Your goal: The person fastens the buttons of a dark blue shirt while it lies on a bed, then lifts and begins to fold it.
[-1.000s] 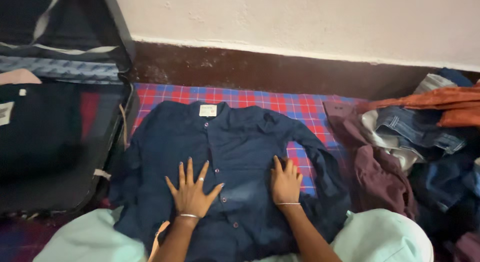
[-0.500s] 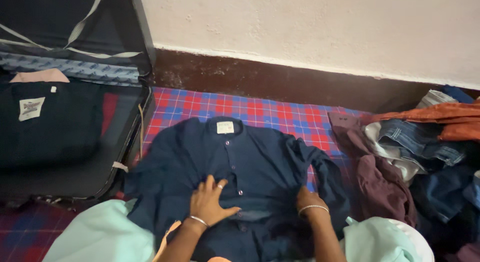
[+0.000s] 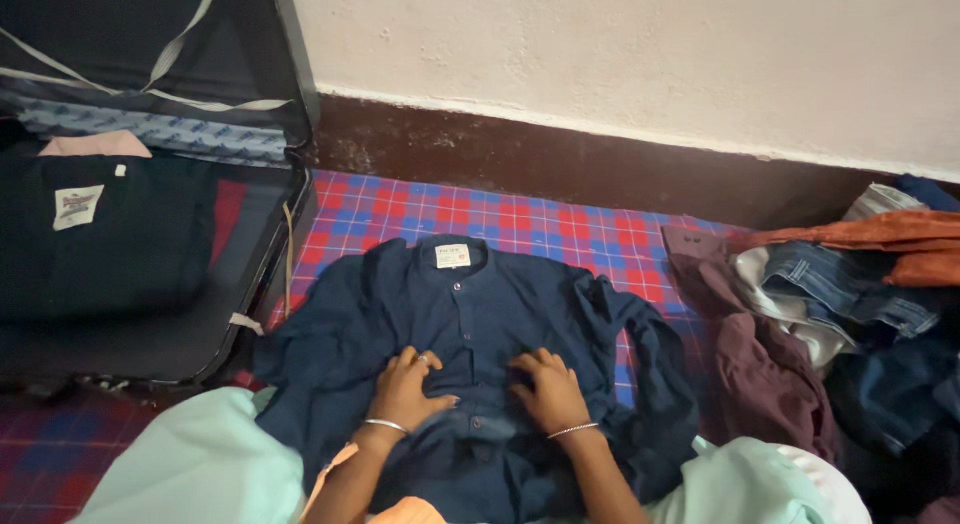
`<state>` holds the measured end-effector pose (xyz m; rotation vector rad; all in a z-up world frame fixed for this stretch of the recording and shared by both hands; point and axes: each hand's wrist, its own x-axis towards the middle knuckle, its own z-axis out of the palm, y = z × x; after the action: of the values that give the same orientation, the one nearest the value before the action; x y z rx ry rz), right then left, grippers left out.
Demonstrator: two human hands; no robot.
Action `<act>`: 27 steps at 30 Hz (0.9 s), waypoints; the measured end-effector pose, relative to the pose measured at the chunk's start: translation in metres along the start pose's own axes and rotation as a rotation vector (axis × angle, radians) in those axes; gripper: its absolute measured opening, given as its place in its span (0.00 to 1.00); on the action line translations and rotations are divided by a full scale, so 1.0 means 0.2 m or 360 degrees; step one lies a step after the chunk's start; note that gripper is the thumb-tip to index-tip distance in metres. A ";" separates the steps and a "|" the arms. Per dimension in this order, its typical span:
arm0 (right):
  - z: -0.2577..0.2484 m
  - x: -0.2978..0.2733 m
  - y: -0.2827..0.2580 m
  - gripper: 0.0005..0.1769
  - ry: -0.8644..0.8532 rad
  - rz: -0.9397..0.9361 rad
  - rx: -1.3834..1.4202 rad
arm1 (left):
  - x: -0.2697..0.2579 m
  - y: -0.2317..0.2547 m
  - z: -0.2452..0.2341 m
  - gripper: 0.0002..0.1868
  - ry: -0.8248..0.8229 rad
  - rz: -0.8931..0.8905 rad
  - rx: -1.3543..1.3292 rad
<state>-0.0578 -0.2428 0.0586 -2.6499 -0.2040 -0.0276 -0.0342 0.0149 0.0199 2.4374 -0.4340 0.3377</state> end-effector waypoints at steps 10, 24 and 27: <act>0.35 0.14 0.61 0.09 -0.0965 -0.0487 -0.0564 | 0.05 -0.27 0.08 0.18 -0.1589 -0.0355 -0.0469; 0.18 0.11 -0.10 0.22 0.0114 -0.0207 0.0753 | 0.28 -0.06 0.39 0.14 0.0027 -0.0367 -0.0794; 0.23 0.12 -0.10 0.32 0.0142 -0.0408 0.0706 | 0.23 -0.11 0.54 0.18 0.0194 -0.0494 -0.0693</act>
<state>-0.0384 -0.2001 0.0293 -2.1631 -0.4613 -0.1648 0.0309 -0.0468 -0.0598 2.0044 -0.0602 0.2270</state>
